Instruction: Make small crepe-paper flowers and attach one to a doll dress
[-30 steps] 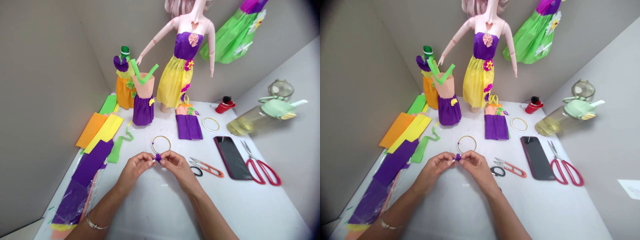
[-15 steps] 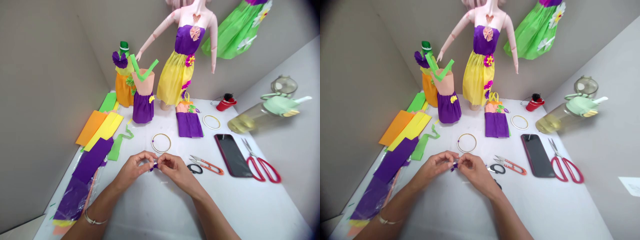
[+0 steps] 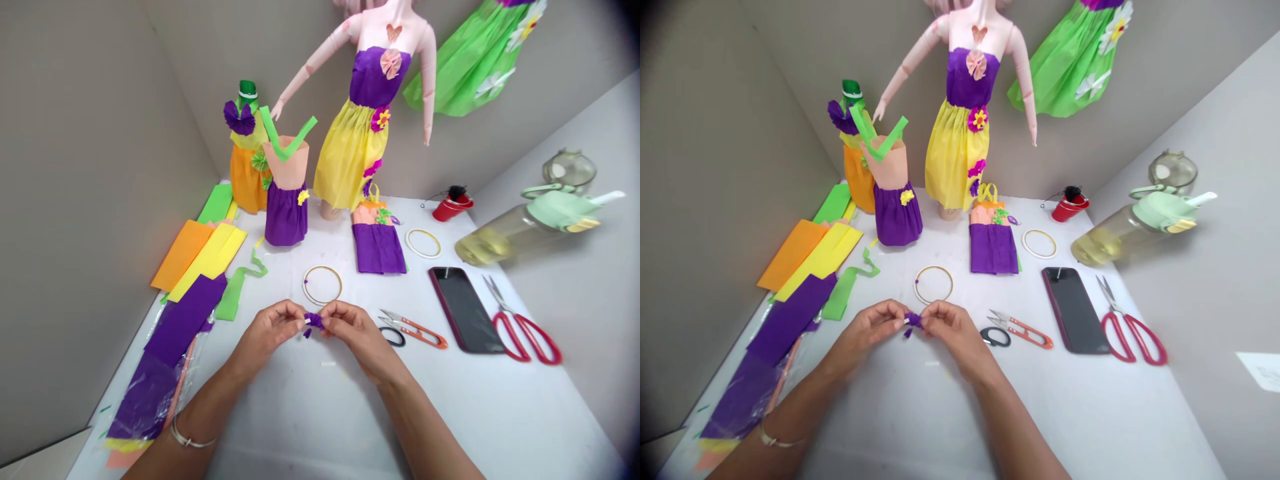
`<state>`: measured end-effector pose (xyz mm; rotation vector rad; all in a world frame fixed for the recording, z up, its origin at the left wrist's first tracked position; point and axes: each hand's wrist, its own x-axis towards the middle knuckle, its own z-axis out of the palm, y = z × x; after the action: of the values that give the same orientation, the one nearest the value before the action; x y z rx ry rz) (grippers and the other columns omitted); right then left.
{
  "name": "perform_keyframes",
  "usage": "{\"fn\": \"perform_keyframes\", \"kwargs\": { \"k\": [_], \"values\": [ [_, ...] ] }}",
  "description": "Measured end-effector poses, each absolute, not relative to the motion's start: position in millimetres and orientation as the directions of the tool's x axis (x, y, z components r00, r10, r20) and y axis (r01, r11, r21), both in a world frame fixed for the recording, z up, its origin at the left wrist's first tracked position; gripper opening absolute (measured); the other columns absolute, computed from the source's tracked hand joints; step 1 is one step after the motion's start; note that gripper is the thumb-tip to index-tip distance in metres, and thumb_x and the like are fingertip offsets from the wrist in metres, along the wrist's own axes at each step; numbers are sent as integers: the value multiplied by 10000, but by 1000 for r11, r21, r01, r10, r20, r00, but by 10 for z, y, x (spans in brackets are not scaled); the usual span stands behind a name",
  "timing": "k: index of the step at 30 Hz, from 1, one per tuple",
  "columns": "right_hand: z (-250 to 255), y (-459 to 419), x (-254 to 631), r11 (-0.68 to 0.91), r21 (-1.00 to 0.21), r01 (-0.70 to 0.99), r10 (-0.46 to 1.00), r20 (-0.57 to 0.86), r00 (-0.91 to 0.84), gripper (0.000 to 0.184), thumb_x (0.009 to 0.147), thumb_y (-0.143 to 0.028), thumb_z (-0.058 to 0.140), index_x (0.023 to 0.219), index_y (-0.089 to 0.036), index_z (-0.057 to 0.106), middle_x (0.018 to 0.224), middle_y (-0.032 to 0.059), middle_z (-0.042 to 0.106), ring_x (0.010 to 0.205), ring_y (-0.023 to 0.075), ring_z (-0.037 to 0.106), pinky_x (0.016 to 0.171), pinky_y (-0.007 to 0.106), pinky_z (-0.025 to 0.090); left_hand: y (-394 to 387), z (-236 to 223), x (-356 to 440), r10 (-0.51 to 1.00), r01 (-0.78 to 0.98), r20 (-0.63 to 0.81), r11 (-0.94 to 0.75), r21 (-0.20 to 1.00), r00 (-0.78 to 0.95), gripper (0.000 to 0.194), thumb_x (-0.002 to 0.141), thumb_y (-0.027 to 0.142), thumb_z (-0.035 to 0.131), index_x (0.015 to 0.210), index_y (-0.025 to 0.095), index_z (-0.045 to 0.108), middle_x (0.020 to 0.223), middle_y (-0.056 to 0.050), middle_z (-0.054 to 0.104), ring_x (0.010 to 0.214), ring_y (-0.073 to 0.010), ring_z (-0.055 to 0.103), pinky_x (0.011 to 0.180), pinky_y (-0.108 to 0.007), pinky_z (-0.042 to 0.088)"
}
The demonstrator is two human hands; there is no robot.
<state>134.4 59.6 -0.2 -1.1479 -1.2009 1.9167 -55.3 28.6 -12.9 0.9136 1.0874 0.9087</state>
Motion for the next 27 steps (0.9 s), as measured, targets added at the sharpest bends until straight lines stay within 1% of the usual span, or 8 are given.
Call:
{"fn": "perform_keyframes", "kwargs": {
  "k": [4, 11, 14, 20, 24, 27],
  "values": [
    [1, 593, 1328, -476, -872, -109, 806, -383, -451, 130, 788, -289, 668, 773, -166, 631, 680, 3, 581, 687, 148, 508, 730, 301, 384, 275, -168, -526, 928, -196, -328, 360, 912, 177, 142, 831, 299, 660, 820, 178, 587, 843, -3, 574, 803, -146, 483, 776, -258, 360],
    [-20, 587, 1302, -478, -866, -144, 812, -374, -448, 124, 767, -275, 688, 756, -168, 627, 710, 5, 577, 690, 148, 517, 750, 323, 409, 275, -183, -510, 938, -226, -310, 340, 913, 155, 145, 818, 292, 669, 788, 180, 582, 831, 3, 553, 782, -143, 461, 758, -254, 350],
    [-23, 586, 1292, -450, -885, -124, 827, -360, -431, 131, 772, -289, 683, 764, -171, 627, 703, 5, 581, 698, 154, 523, 749, 319, 408, 277, -179, -510, 940, -216, -309, 335, 917, 146, 141, 821, 289, 664, 784, 182, 579, 836, 7, 555, 794, -143, 469, 762, -249, 352],
    [-55, 578, 1292, -347, -934, -83, 868, -286, -407, 110, 807, -280, 651, 778, -178, 621, 743, 3, 592, 727, 155, 519, 738, 299, 392, 281, -148, -504, 937, -188, -305, 335, 923, 169, 141, 829, 297, 656, 798, 186, 574, 797, 12, 553, 772, -142, 478, 753, -246, 368],
    [-58, 575, 1295, -331, -941, -72, 870, -275, -408, 97, 824, -268, 635, 790, -178, 621, 749, 2, 592, 731, 155, 518, 737, 297, 388, 276, -163, -511, 933, -179, -313, 343, 922, 176, 147, 834, 303, 652, 806, 184, 569, 826, -2, 574, 808, -158, 505, 777, -258, 372],
    [-41, 577, 1293, -329, -941, -82, 874, -270, -404, 103, 820, -272, 641, 780, -181, 615, 757, 1, 594, 727, 152, 518, 736, 295, 385, 274, -189, -518, 938, -170, -308, 333, 928, 159, 145, 839, 305, 651, 815, 186, 572, 825, 2, 572, 805, -153, 497, 769, -251, 366]
  ]
}}
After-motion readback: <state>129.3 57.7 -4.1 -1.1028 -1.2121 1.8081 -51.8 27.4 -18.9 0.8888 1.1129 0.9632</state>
